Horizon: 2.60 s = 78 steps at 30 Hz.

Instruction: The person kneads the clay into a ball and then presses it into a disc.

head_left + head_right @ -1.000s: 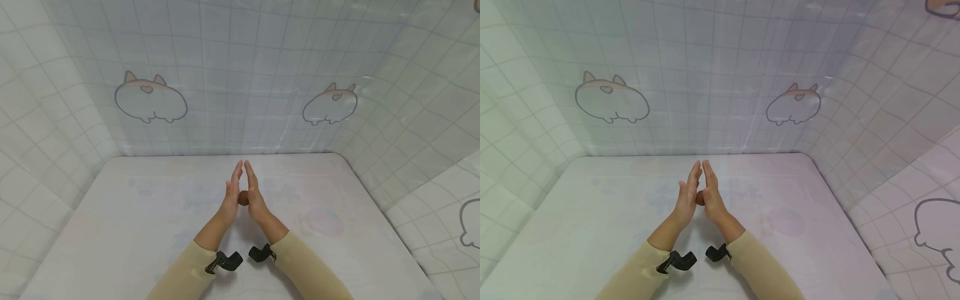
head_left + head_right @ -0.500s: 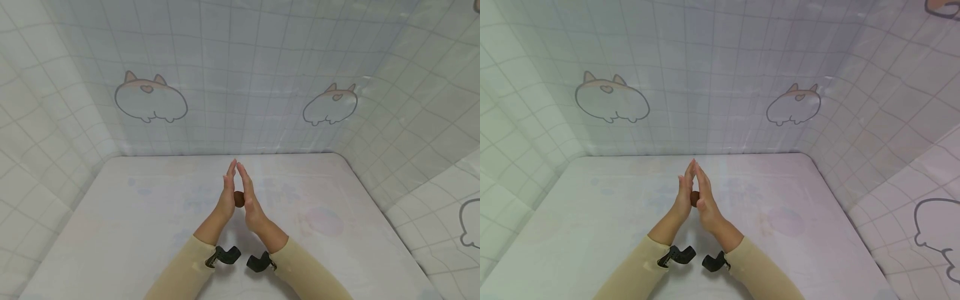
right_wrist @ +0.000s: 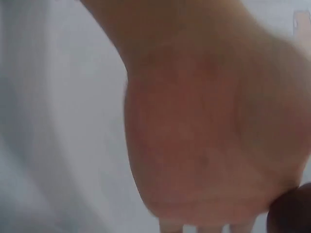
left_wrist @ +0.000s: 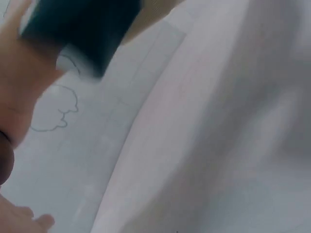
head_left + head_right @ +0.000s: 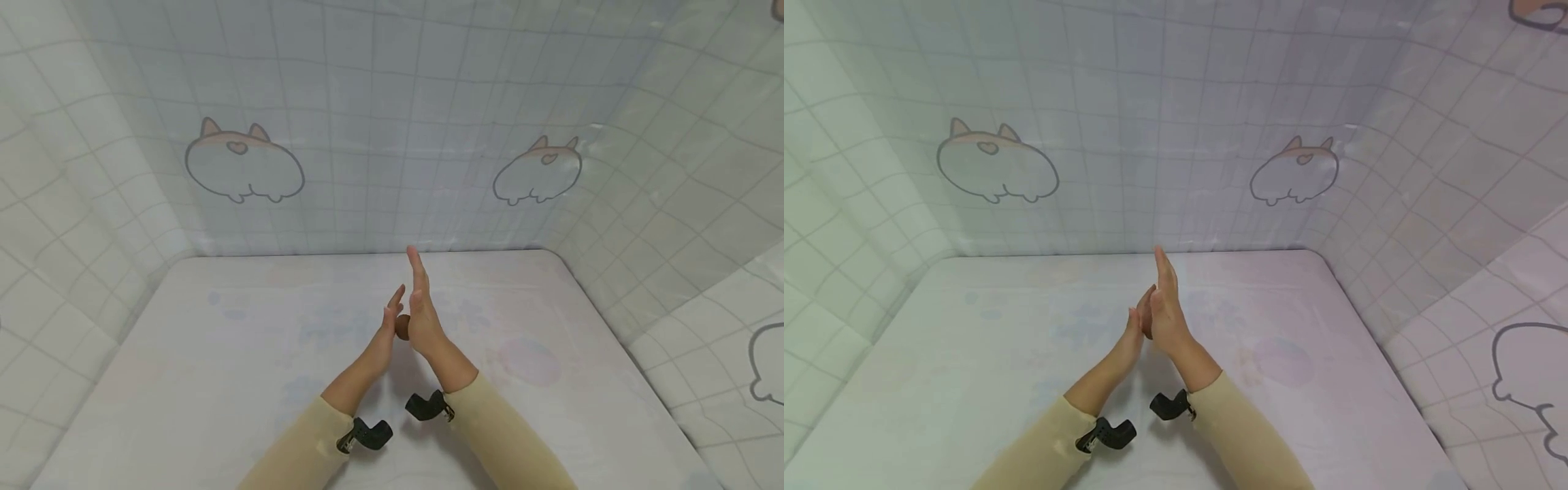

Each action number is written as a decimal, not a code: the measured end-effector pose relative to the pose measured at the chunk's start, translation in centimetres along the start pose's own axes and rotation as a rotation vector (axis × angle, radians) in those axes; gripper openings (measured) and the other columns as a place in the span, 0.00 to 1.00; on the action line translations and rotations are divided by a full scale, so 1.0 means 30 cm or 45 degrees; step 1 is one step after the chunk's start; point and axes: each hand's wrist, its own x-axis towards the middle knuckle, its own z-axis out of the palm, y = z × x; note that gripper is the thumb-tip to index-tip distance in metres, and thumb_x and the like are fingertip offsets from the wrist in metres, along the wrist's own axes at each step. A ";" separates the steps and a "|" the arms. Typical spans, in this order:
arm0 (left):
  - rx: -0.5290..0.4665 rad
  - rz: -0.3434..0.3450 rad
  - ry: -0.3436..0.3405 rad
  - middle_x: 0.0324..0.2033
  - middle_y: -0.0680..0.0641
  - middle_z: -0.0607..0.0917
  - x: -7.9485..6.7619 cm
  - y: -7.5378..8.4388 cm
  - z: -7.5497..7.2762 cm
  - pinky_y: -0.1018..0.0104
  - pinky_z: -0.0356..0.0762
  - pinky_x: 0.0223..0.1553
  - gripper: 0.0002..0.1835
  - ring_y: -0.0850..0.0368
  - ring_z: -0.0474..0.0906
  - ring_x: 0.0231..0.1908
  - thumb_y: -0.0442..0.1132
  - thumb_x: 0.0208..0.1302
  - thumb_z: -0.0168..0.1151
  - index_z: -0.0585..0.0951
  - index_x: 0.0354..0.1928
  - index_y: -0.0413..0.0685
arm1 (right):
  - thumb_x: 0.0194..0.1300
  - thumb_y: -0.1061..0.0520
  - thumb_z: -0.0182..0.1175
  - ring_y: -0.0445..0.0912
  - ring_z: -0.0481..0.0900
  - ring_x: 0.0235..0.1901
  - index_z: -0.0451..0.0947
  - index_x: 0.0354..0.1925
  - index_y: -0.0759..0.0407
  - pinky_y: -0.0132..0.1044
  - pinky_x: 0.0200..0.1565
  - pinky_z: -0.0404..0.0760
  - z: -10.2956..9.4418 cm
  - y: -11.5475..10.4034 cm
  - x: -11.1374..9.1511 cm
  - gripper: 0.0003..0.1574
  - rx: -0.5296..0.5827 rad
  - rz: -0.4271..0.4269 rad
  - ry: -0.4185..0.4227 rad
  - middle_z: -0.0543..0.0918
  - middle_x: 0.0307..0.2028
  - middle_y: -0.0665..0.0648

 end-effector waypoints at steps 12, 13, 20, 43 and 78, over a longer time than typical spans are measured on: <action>-0.217 0.275 -0.128 0.79 0.47 0.37 -0.002 0.026 -0.013 0.29 0.31 0.68 0.53 0.42 0.36 0.77 0.80 0.62 0.14 0.35 0.80 0.54 | 0.61 0.13 0.19 0.50 0.38 0.77 0.30 0.81 0.41 0.71 0.66 0.48 -0.004 0.094 -0.011 0.60 0.015 0.217 -0.150 0.35 0.79 0.47; -0.236 0.289 -0.122 0.79 0.48 0.36 -0.001 0.027 -0.017 0.29 0.30 0.68 0.53 0.42 0.35 0.77 0.80 0.63 0.14 0.35 0.80 0.54 | 0.61 0.13 0.19 0.51 0.38 0.77 0.30 0.81 0.41 0.72 0.66 0.48 0.000 0.097 -0.015 0.60 0.023 0.221 -0.158 0.35 0.79 0.48; -0.248 0.355 0.005 0.79 0.51 0.35 0.003 0.053 -0.034 0.35 0.29 0.71 0.49 0.47 0.34 0.77 0.78 0.66 0.15 0.37 0.81 0.58 | 0.61 0.14 0.19 0.47 0.76 0.44 0.26 0.80 0.43 0.53 0.46 0.75 0.034 0.098 -0.052 0.61 0.066 0.262 -0.217 0.42 0.77 0.59; 0.063 0.109 0.199 0.79 0.53 0.34 0.039 0.051 -0.080 0.27 0.37 0.67 0.47 0.44 0.33 0.77 0.77 0.66 0.10 0.40 0.81 0.62 | 0.64 0.15 0.20 0.54 0.33 0.78 0.28 0.80 0.56 0.69 0.68 0.40 0.092 0.022 -0.096 0.65 0.130 -0.052 -0.242 0.35 0.79 0.59; -0.237 0.318 -0.160 0.79 0.44 0.36 0.012 0.040 -0.025 0.31 0.32 0.69 0.53 0.42 0.33 0.77 0.80 0.64 0.17 0.36 0.80 0.51 | 0.59 0.11 0.20 0.56 0.45 0.75 0.30 0.81 0.44 0.71 0.65 0.51 -0.004 0.099 0.015 0.64 0.026 0.263 -0.124 0.36 0.79 0.52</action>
